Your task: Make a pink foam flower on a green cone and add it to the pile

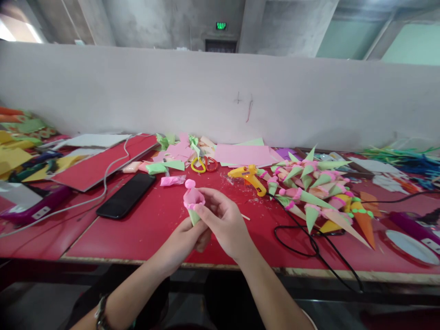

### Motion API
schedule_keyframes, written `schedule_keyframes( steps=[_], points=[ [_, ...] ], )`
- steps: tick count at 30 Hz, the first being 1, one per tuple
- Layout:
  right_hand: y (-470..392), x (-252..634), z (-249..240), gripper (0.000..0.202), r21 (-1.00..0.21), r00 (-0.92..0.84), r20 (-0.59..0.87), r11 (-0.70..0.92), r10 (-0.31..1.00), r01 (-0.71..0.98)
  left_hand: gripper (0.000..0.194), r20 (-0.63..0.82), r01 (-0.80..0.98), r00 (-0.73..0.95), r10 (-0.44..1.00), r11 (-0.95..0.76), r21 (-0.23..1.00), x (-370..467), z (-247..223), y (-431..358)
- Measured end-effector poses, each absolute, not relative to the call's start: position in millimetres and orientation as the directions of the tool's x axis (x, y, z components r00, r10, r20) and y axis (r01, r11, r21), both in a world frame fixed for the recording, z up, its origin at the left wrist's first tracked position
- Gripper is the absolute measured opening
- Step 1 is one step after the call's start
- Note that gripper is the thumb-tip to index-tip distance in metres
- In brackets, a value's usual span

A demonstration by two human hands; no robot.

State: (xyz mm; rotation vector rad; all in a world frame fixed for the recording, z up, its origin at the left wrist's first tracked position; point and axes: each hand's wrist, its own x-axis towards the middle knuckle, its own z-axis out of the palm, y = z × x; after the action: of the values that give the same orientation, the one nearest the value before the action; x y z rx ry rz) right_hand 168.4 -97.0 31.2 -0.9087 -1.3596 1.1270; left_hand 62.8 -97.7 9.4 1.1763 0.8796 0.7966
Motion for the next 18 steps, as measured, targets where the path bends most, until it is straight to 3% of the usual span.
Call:
schedule_keyframes(
  steps=[10, 18],
  points=[
    [-97.1, 170.0, 27.2, 0.026, -0.948, -0.136, 0.313, 0.300, 0.940, -0.105, 0.035, -0.134, -0.065, 0.457, 0.879, 0.183, 0.981, 62.3, 10.0, -98.2],
    [-98.1, 169.7, 27.0, 0.028, -0.966, -0.207, 0.260, 0.255, 0.943, -0.049, 0.040, -0.144, -0.065, 0.483, 0.864, 0.200, 0.978, 62.6, 10.2, -98.4]
  ],
)
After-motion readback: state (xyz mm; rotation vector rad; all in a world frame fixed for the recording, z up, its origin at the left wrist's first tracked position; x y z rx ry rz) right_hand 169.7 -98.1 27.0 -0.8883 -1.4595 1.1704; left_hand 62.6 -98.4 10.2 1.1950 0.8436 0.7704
